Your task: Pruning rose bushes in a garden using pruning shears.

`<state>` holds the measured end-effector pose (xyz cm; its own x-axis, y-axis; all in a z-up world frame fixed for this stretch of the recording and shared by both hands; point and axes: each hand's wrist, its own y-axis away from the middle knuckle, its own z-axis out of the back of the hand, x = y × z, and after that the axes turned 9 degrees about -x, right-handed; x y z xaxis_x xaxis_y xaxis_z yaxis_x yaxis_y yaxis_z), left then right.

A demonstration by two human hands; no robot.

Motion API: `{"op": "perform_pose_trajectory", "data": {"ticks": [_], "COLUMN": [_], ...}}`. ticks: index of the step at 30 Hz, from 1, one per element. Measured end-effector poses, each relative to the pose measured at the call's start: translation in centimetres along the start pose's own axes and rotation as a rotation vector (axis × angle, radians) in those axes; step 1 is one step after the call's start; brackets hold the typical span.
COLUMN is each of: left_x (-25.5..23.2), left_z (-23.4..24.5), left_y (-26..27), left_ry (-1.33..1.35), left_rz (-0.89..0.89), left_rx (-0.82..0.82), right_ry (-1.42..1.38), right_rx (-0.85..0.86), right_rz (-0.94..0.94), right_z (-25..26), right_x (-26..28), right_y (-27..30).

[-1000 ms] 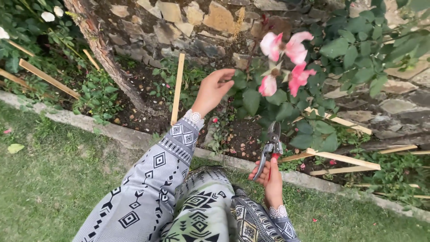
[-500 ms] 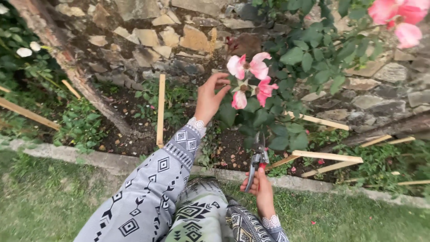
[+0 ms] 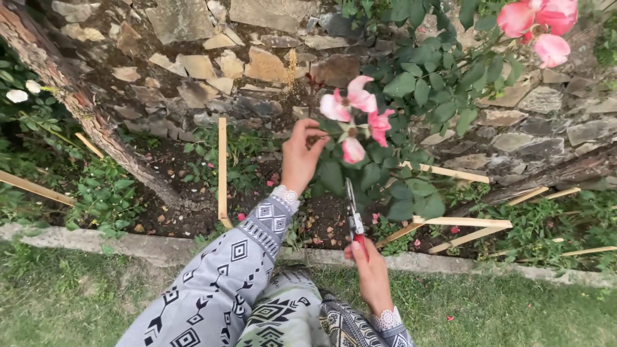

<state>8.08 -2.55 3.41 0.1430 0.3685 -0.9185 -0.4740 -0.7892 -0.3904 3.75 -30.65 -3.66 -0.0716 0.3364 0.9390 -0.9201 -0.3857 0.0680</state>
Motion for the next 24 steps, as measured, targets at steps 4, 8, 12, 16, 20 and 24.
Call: {"op": "perform_pose_trajectory", "data": {"ticks": [4,8,12,16,20,24], "left_x": [-1.4,-1.0,-1.4,-0.5,0.8,0.5], "left_z": [-1.8,-3.6,-4.5,-5.1,-5.6,-5.5], "left_y": [1.4,3.5,5.3,7.1,8.3,9.4], "left_ry": [-0.066,-0.03,-0.001,0.01,-0.013,0.029], "left_rz": [0.03,-0.124,-0.164,-0.23,-0.26,-0.388], "left_rx": [0.084,0.105,0.095,0.108,0.094,0.07], "right_ry": [0.276,0.491,0.583,0.669,0.826,0.915], "right_rx": [-0.114,-0.357,-0.521,-0.586,-0.625,-0.59], "right_rz": [0.005,0.173,0.238,0.244,0.252,0.161], "right_z": [0.4,0.4,0.6,1.1,1.9,2.4], "right_x": [5.8,8.5,10.0,10.2,11.9,14.1], "right_y": [-0.4,-0.5,-0.3,0.5,2.5,4.3]}}
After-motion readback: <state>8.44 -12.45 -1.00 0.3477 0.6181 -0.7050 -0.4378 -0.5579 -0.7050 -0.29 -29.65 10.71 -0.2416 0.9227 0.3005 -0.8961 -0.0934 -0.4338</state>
